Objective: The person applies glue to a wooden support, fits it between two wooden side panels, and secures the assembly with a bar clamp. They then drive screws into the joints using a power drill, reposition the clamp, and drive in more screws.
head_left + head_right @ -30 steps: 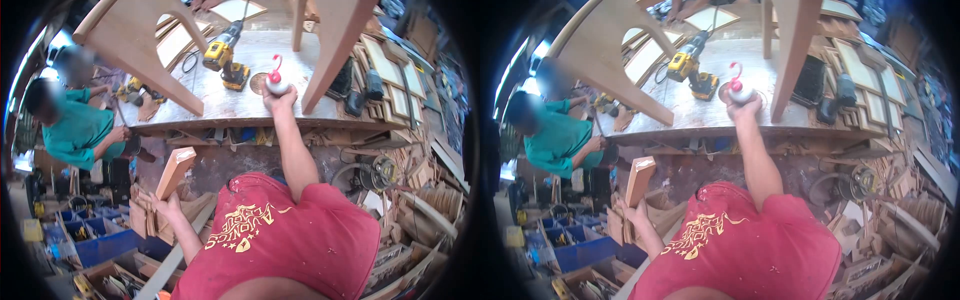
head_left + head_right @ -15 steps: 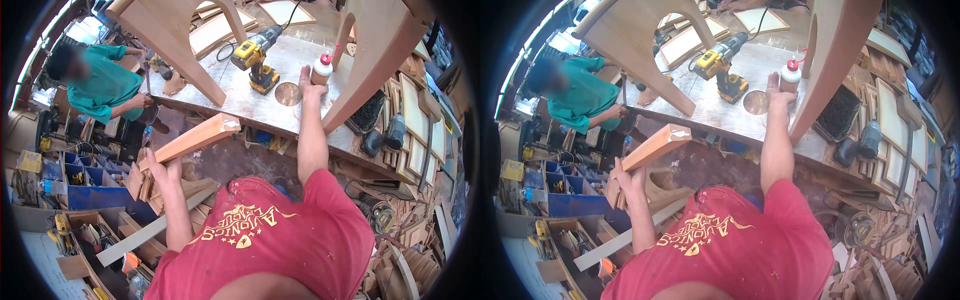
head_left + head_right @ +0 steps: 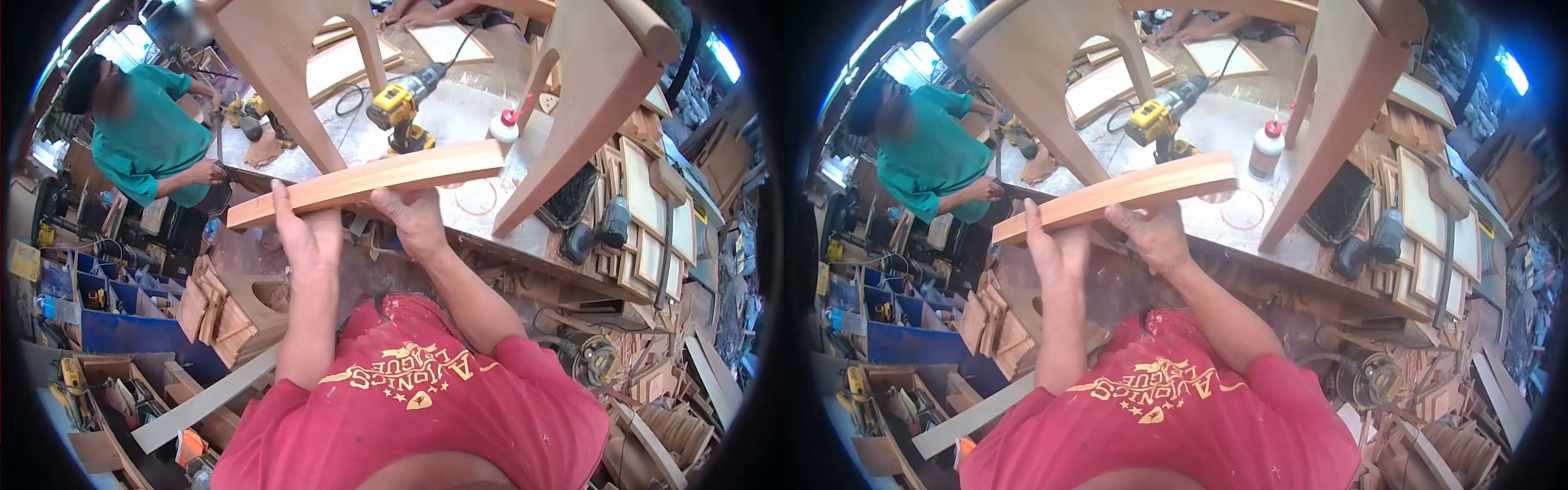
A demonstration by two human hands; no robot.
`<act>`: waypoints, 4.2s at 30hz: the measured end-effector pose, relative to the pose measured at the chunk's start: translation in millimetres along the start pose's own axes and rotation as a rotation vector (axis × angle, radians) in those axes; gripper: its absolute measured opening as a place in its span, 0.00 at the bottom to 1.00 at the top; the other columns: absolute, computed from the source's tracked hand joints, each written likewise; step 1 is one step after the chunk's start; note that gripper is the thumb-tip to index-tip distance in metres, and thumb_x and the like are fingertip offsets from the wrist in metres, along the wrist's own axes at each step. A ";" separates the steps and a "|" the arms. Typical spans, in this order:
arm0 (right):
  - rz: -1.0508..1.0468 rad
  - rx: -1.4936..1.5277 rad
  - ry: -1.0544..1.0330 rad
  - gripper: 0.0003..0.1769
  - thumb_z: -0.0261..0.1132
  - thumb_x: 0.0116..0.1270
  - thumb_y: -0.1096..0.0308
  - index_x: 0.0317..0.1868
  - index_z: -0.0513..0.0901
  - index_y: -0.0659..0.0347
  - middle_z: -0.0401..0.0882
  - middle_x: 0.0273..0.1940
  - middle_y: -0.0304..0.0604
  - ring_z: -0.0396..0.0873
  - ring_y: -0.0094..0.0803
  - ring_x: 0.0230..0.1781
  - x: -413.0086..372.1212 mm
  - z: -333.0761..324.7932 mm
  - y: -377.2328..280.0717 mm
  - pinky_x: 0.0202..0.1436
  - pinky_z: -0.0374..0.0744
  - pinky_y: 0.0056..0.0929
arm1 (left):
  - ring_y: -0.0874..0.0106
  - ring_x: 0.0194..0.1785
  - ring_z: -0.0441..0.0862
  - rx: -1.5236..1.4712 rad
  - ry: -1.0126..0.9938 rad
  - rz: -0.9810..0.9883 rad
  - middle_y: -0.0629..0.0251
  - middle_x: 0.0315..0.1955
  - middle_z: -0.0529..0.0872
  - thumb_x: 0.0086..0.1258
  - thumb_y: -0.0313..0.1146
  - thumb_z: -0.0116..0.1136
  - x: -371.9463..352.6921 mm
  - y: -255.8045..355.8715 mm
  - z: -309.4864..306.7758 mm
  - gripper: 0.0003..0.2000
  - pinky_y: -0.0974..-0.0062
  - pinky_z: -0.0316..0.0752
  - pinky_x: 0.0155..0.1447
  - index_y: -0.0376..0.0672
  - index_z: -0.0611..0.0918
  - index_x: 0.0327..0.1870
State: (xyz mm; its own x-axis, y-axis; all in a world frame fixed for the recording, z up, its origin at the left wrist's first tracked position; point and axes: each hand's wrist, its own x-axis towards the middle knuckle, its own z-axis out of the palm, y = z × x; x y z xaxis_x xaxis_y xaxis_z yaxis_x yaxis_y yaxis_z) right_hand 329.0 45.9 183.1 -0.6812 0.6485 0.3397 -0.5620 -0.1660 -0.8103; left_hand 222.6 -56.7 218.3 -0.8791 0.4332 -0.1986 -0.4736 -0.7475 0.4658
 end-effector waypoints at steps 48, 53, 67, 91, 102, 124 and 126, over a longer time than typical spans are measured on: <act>-0.599 0.467 0.195 0.33 0.57 0.73 0.45 0.66 0.67 0.62 0.77 0.58 0.49 0.79 0.44 0.59 126.3 -21.9 -42.2 0.55 0.85 0.51 | 0.50 0.52 0.77 1.387 -0.831 0.951 0.46 0.49 0.78 0.73 0.64 0.45 300.2 54.8 -29.4 0.38 0.55 0.69 0.58 0.27 0.73 0.56; -0.627 0.440 0.176 0.32 0.57 0.73 0.45 0.65 0.68 0.61 0.77 0.58 0.49 0.80 0.43 0.59 125.1 -25.2 -39.9 0.56 0.84 0.50 | 0.49 0.56 0.75 1.288 -0.916 0.989 0.44 0.52 0.76 0.73 0.69 0.32 285.8 55.2 -11.8 0.42 0.53 0.67 0.60 0.29 0.72 0.59; -0.600 0.487 0.176 0.30 0.59 0.72 0.48 0.67 0.72 0.57 0.76 0.64 0.43 0.71 0.40 0.67 120.0 -42.1 -38.4 0.74 0.64 0.49 | 0.74 0.37 0.84 0.918 -0.877 0.420 0.65 0.34 0.86 0.48 0.26 0.74 229.7 61.7 50.4 0.20 0.74 0.78 0.44 0.35 0.81 0.43; -0.651 0.317 0.307 0.27 0.61 0.71 0.54 0.66 0.73 0.57 0.76 0.64 0.50 0.73 0.44 0.66 128.8 -64.3 -35.8 0.70 0.73 0.51 | 0.73 0.32 0.84 0.949 -0.861 0.468 0.62 0.31 0.86 0.57 0.29 0.71 221.1 64.5 61.1 0.16 0.75 0.78 0.37 0.30 0.81 0.43; -0.668 0.143 0.352 0.28 0.61 0.73 0.51 0.63 0.73 0.62 0.79 0.57 0.42 0.77 0.38 0.59 132.0 -64.6 -34.8 0.63 0.77 0.44 | 0.68 0.32 0.86 1.028 -0.861 0.554 0.57 0.30 0.87 0.57 0.29 0.68 218.5 67.0 65.9 0.14 0.72 0.79 0.38 0.29 0.81 0.41; -0.666 0.105 0.298 0.27 0.60 0.73 0.52 0.65 0.72 0.61 0.77 0.59 0.44 0.77 0.40 0.60 135.4 -66.2 -36.9 0.64 0.77 0.47 | 0.71 0.34 0.85 1.055 -0.819 0.495 0.58 0.31 0.87 0.58 0.30 0.69 212.1 73.5 70.6 0.15 0.73 0.79 0.39 0.29 0.81 0.42; -0.657 0.113 0.295 0.27 0.60 0.74 0.53 0.65 0.71 0.61 0.77 0.59 0.44 0.77 0.40 0.60 134.3 -66.2 -36.4 0.64 0.77 0.48 | 0.72 0.34 0.85 1.037 -0.818 0.472 0.59 0.31 0.86 0.58 0.30 0.68 210.8 73.6 69.7 0.15 0.73 0.79 0.39 0.29 0.81 0.42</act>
State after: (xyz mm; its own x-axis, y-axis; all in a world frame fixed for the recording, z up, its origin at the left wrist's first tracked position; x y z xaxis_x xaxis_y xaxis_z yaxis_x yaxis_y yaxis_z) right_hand 289.0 188.2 226.6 -0.0411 0.8113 0.5831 -0.8671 0.2610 -0.4242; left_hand 6.2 14.6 270.8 -0.4926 0.6841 0.5380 0.4243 -0.3510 0.8347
